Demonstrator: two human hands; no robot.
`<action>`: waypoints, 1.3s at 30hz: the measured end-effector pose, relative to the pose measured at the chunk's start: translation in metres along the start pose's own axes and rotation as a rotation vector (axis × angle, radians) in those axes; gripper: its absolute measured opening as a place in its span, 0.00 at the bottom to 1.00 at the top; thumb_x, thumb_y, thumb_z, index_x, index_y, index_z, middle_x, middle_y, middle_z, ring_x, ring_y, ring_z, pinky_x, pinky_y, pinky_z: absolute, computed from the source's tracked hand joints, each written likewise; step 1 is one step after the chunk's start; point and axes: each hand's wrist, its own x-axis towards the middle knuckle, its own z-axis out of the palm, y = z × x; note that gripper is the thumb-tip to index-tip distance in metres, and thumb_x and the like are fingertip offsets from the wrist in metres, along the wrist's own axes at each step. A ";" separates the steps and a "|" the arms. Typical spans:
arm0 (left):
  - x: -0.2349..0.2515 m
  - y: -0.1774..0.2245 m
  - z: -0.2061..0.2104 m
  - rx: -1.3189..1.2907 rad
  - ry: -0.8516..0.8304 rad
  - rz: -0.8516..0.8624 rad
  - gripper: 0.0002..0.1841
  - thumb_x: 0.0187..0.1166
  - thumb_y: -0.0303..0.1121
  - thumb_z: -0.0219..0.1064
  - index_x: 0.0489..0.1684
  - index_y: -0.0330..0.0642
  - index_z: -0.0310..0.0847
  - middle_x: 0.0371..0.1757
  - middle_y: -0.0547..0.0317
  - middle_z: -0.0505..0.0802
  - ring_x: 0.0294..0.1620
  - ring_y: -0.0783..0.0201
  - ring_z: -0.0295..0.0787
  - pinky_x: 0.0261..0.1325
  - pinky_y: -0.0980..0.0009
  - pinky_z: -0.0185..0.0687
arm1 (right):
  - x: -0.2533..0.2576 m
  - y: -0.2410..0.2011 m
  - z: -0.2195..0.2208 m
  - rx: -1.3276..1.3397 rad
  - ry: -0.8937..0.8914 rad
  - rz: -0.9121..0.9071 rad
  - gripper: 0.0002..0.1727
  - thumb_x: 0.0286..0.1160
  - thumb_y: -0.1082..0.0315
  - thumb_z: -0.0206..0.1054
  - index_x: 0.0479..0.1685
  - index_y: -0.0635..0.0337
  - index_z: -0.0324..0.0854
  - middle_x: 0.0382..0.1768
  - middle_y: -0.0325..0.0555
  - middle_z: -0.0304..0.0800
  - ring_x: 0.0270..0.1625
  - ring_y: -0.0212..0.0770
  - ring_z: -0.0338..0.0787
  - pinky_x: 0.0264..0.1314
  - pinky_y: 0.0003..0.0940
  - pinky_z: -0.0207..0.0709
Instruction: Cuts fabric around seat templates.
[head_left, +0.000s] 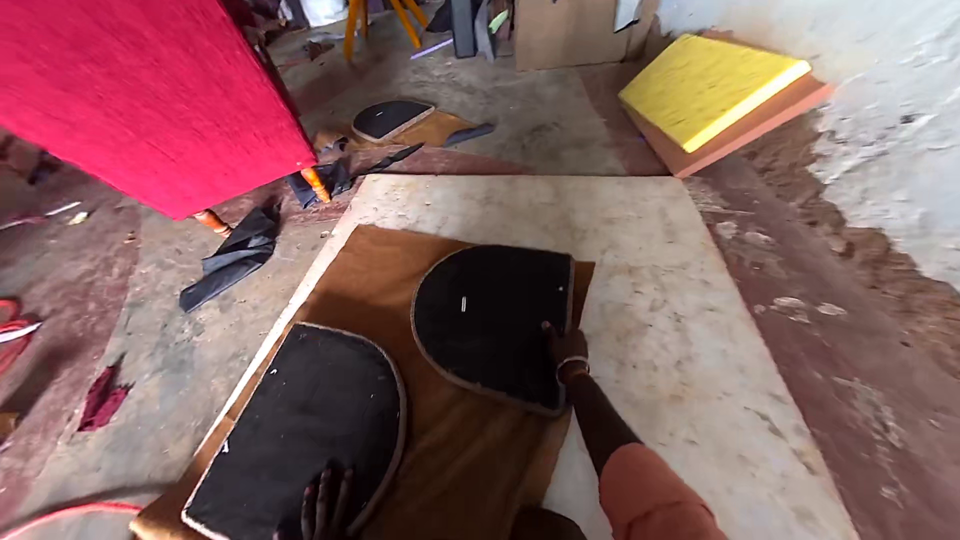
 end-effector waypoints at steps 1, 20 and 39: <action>0.014 0.017 -0.004 -0.030 0.030 -0.030 0.50 0.65 0.45 0.75 0.94 0.77 0.52 0.97 0.52 0.56 0.95 0.31 0.46 0.75 0.11 0.34 | 0.017 -0.024 0.004 -0.007 -0.011 -0.035 0.41 0.78 0.45 0.72 0.76 0.73 0.73 0.69 0.72 0.82 0.73 0.67 0.82 0.77 0.63 0.73; 0.165 0.108 -0.040 -0.284 -0.331 -0.008 0.50 0.69 0.61 0.68 0.93 0.94 0.35 0.99 0.71 0.38 0.98 0.40 0.26 0.76 0.11 0.17 | 0.015 -0.065 0.017 -0.408 0.278 -0.386 0.50 0.74 0.46 0.73 0.92 0.61 0.55 0.87 0.74 0.58 0.87 0.76 0.61 0.82 0.73 0.61; -0.153 -0.282 0.039 -0.482 -0.184 -0.546 0.21 0.88 0.34 0.58 0.79 0.54 0.79 0.86 0.53 0.77 0.81 0.44 0.78 0.79 0.41 0.74 | -0.274 0.029 0.090 -1.585 -0.704 -0.611 0.20 0.79 0.63 0.64 0.69 0.50 0.84 0.66 0.59 0.88 0.71 0.64 0.84 0.73 0.72 0.71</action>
